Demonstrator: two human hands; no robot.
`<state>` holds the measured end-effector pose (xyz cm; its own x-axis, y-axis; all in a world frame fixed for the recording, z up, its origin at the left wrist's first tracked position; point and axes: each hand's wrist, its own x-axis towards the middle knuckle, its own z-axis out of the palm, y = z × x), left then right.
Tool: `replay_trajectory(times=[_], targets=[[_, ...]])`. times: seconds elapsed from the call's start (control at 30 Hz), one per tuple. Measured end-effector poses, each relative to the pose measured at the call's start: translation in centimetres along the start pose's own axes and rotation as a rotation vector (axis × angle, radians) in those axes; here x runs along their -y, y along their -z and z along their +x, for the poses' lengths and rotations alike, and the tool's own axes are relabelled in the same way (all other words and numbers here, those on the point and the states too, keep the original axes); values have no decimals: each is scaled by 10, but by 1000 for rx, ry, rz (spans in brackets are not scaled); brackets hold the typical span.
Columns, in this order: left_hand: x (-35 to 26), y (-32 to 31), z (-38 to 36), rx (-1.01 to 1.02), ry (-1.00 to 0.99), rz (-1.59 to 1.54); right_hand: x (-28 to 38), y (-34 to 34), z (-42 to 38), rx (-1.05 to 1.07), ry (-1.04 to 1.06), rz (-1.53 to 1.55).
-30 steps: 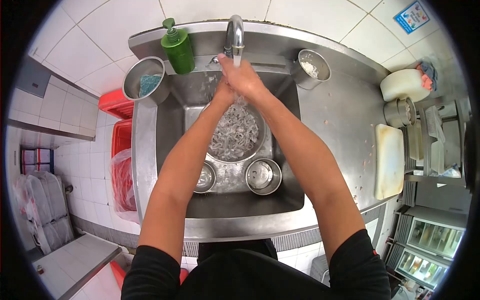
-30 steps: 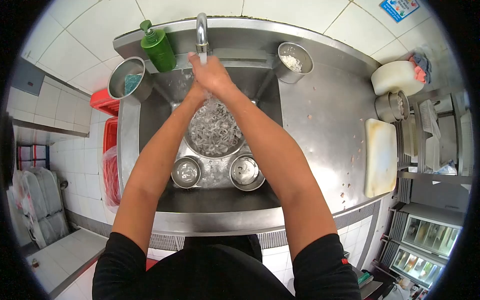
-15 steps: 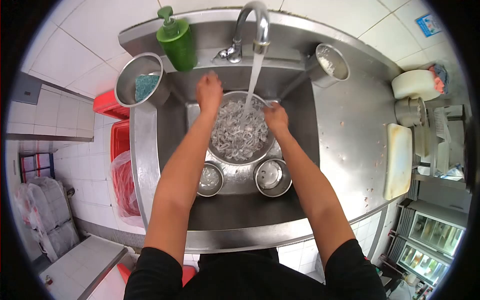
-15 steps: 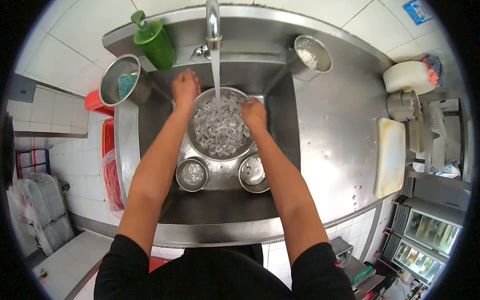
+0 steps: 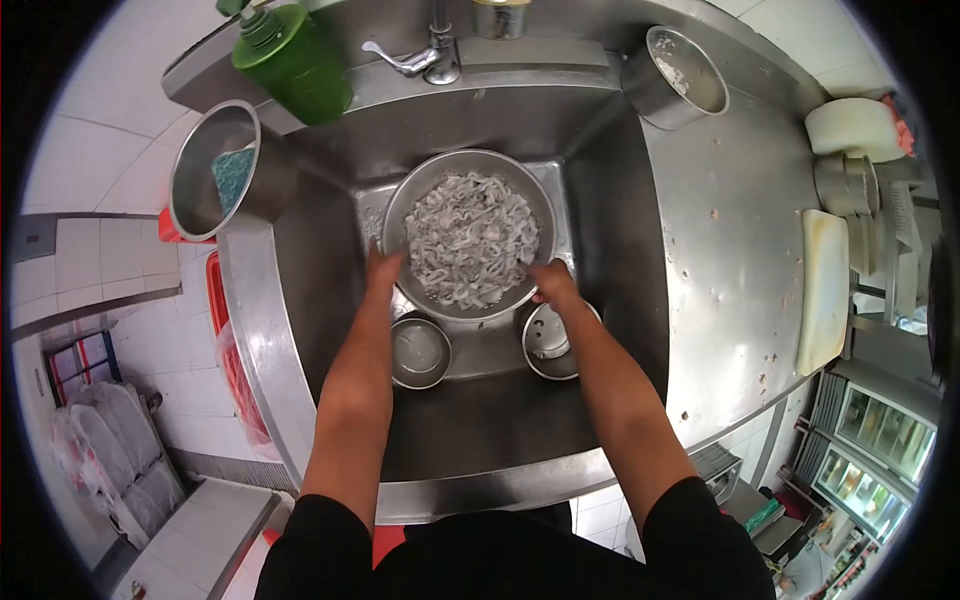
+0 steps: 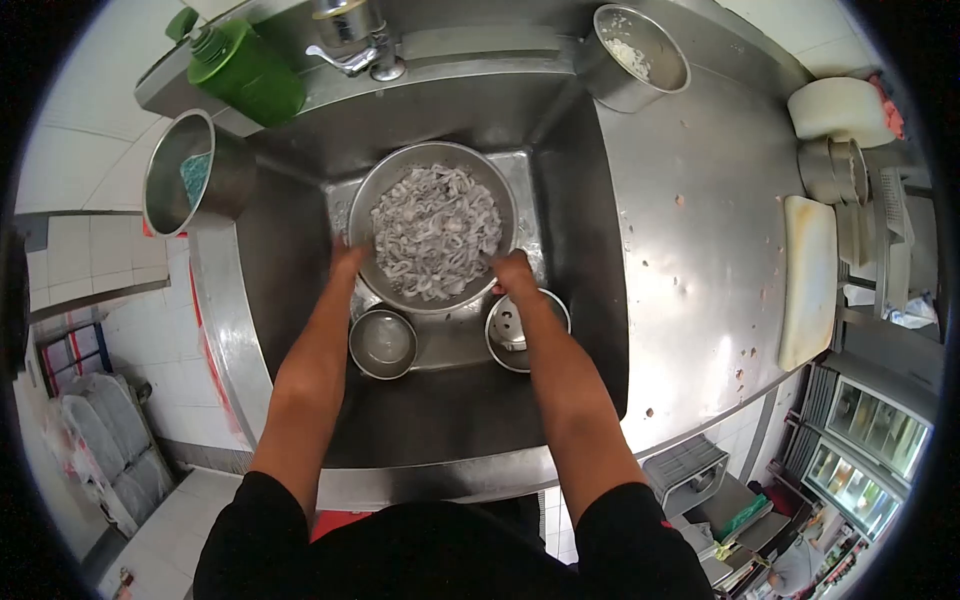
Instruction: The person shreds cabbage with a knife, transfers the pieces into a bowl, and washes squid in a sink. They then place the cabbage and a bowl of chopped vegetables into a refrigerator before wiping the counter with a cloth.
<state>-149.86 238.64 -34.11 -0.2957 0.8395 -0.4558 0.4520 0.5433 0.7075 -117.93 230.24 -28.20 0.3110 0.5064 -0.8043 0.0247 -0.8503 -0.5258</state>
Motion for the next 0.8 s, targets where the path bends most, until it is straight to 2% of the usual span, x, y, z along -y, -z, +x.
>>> replay_trajectory(times=[0.03, 0.07, 0.1, 0.17, 0.2, 0.23, 0.27, 0.3, 0.33, 0.37, 0.4, 0.47, 0.57, 0.67, 0.7, 0.73, 0.8], targets=[[41, -8, 13, 176, 247, -216, 0, -1, -5, -20, 18, -2], [40, -2, 1, 404, 470, -503, 2, -2, -9, -41, 37, -2], [20, 3, -17, 413, 467, -498, 1, -4, -13, -118, 66, 2], [-25, 15, -62, 249, 428, -372, 4, 6, -27, -85, 98, -6], [-21, 18, -66, 250, 419, -375, 8, 12, -31, -58, 142, -12], [-18, 18, -74, 234, 307, -488, 4, 16, -39, -80, 239, 68], [-17, 17, -84, 221, 195, -600, -3, 25, -42, -93, 246, 72], [-44, 27, -108, 127, 164, -592, -7, 34, -42, -86, 303, 18], [-49, 37, -121, 128, 146, -589, -9, 42, -47, -79, 360, -35], [-54, 46, -132, 129, 127, -586, 31, 57, -108, -54, 361, -45], [-69, 56, -148, 138, 108, -594, 38, 67, -128, -69, 376, -40], [-111, 80, -183, 138, 31, -636, 47, 88, -162, -84, 604, 123], [-165, 99, -222, 136, -78, -630, 73, 121, -222, -99, 618, 263], [-204, 92, -245, 220, -249, -657, 72, 165, -235, -109, 664, 309], [-216, 87, -252, 238, -243, -595, 69, 178, -236, -109, 681, 314], [-174, 151, -231, 255, -250, -562, 63, 102, -262, -157, 694, 322], [-173, 155, -228, 291, -286, -635, 63, 88, -265, -211, 708, 345]])
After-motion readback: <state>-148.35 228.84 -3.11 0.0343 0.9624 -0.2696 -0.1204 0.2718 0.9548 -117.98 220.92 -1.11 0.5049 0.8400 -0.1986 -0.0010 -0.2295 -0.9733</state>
